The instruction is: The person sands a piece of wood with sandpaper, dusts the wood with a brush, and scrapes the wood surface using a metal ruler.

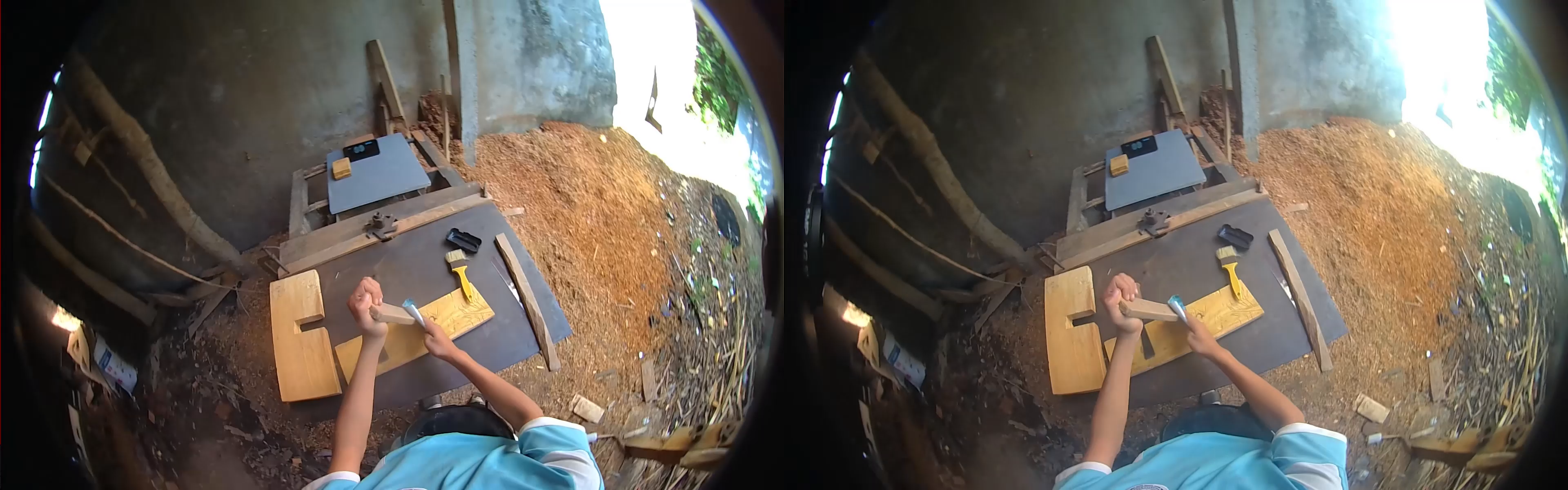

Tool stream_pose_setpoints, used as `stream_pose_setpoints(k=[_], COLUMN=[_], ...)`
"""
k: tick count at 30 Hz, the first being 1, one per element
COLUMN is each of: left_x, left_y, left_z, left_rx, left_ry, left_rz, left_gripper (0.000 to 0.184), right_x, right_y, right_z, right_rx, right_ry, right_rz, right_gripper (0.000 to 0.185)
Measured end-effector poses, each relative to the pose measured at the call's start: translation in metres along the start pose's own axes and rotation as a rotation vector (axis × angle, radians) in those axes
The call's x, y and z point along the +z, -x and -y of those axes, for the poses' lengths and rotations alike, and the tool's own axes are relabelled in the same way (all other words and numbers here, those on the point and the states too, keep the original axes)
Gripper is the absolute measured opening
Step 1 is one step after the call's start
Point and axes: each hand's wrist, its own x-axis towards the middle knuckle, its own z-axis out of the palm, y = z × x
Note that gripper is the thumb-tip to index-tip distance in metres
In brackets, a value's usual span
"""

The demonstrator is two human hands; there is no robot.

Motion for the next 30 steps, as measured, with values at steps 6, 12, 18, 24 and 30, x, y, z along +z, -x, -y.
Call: stream_pose_setpoints(k=[6, 12, 18, 24, 30], left_x=[0.014, 0.019, 0.034, 0.028, 0.038], left_y=[-0.006, 0.001, -0.013, -0.017, -0.030], left_z=[0.000, 0.005, 0.009, 0.012, 0.013], left_rx=[0.020, 0.006, -0.009, 0.030, 0.034], left_ry=[-0.068, -0.136, -0.125, -0.204, -0.246], left_rz=[0.011, -0.026, -0.018, 0.054, 0.030], left_gripper=[0.029, 0.032, 0.034, 0.035, 0.038], right_x=[-0.007, -0.010, -0.016, -0.026, -0.024], right_y=[0.002, 0.000, -0.003, -0.029, -0.024], right_z=[0.102, -0.007, 0.073, 0.042, 0.116], right_rx=[-0.369, 0.123, -0.259, 0.138, -0.229], right_ry=[-0.017, 0.009, -0.144, -0.156, -0.104], right_rz=[-0.035, 0.046, -0.081, 0.036, -0.173], right_gripper=[0.057, 0.053, 0.050, 0.047, 0.042])
